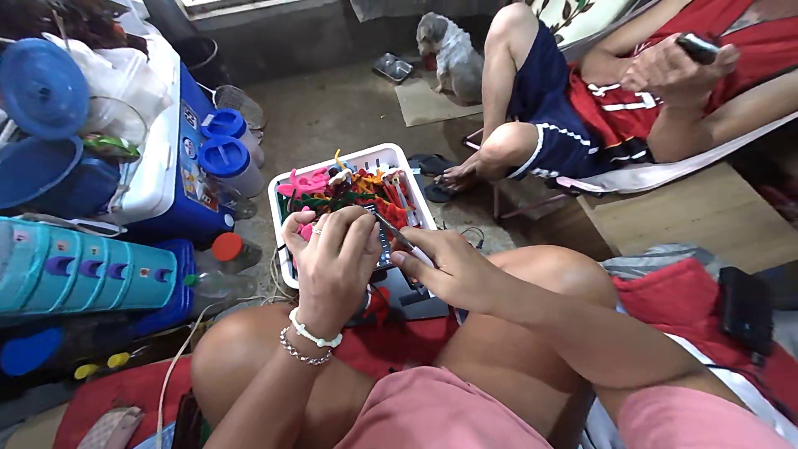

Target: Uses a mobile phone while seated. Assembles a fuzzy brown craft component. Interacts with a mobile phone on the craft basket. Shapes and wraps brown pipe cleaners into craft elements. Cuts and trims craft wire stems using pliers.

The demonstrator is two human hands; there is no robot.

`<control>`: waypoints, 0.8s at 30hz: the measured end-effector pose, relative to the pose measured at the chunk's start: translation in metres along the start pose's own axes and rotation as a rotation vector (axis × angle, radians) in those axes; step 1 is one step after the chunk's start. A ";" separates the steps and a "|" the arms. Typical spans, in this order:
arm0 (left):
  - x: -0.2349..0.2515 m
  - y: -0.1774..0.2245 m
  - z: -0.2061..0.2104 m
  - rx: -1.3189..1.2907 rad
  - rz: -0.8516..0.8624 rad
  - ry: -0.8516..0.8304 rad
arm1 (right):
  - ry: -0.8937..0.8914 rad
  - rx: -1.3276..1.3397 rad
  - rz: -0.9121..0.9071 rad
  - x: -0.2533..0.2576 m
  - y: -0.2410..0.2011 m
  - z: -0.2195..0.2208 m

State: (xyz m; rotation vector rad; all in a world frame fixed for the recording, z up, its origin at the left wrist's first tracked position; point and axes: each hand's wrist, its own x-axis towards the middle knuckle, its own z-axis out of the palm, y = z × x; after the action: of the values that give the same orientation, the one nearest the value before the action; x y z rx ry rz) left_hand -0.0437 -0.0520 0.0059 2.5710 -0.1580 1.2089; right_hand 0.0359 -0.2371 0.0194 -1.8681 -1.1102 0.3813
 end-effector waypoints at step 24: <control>0.006 0.000 -0.018 -1.614 -0.797 -0.484 | 0.150 -0.383 -0.656 0.028 0.037 -0.016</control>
State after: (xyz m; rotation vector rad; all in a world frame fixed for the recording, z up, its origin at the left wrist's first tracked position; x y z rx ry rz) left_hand -0.0536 -0.0462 0.0215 1.1342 -0.1028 -0.0518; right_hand 0.0812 -0.2297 0.0029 -1.6815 -1.6857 -0.3632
